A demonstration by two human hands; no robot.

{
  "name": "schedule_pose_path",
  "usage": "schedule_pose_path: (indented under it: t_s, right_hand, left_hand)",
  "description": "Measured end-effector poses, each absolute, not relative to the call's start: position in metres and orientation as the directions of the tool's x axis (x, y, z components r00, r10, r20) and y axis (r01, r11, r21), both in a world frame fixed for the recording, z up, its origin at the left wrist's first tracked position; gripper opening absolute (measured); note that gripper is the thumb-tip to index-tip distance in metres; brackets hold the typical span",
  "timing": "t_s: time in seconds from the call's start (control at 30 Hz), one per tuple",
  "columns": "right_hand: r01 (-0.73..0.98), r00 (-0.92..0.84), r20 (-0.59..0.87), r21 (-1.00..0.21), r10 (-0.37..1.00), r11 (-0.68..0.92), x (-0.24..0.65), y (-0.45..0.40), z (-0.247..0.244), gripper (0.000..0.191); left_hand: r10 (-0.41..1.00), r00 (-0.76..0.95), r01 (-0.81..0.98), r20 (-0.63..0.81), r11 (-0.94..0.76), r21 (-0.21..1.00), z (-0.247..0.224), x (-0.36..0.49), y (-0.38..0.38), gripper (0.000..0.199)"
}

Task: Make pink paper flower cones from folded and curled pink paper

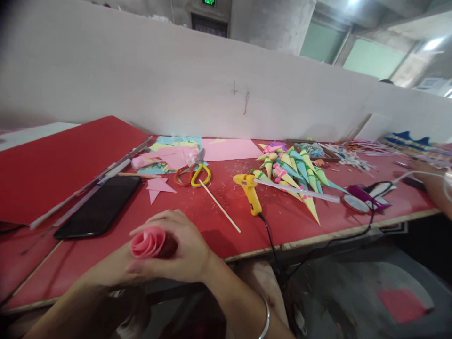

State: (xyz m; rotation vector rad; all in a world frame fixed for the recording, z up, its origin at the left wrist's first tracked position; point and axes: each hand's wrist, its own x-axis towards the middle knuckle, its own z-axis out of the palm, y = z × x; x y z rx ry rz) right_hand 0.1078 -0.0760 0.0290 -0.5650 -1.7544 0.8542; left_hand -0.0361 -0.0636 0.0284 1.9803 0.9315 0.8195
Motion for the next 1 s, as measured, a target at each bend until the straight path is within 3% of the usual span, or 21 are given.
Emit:
schedule_pose_path:
  t_s: [0.17, 0.33, 0.47, 0.57, 0.77, 0.87, 1.0]
  right_hand:
    - [-0.121, -0.208, 0.443, -0.897, 0.872, 0.426, 0.107, -0.072, 0.020, 0.027]
    - [-0.084, -0.056, 0.385, -0.921, 0.921, 0.379, 0.107, -0.064, 0.011, 0.022]
    - [-0.167, -0.110, 0.395, -0.912, 0.912, 0.375, 0.109, -0.060, 0.011, 0.029]
    - [-0.291, -0.172, 0.343, -0.913, 0.924, 0.285, 0.110, -0.062, 0.014, 0.036]
    - [-0.390, -0.221, 0.257, -0.907, 0.941, 0.156, 0.109, -0.063, 0.018, 0.039]
    - [-0.376, -0.121, 0.233, -0.910, 0.965, 0.173, 0.109, -0.062, 0.016, 0.033]
    - [-0.241, 0.026, 0.282, -0.929, 0.959, 0.280, 0.107, -0.060, 0.014, 0.022]
  left_hand:
    - [0.831, 0.555, 0.216, -0.037, -0.102, 0.971, 0.025, -0.030, -0.065, 0.041]
    - [0.893, 0.448, 0.215, -0.052, -0.051, 0.975, 0.019, -0.026, -0.062, 0.041]
    - [0.902, 0.417, 0.191, -0.115, 0.037, 0.981, 0.016, -0.022, -0.063, 0.049]
    - [0.859, 0.492, 0.184, -0.143, 0.058, 0.981, 0.014, -0.020, -0.064, 0.053]
    - [0.849, 0.519, 0.229, -0.095, -0.031, 0.973, 0.017, -0.021, -0.066, 0.042]
    - [0.879, 0.472, 0.311, 0.075, -0.245, 0.918, 0.017, -0.022, -0.062, 0.027]
    - [0.859, 0.399, 0.487, 0.321, -0.495, 0.719, 0.011, -0.023, -0.055, 0.018]
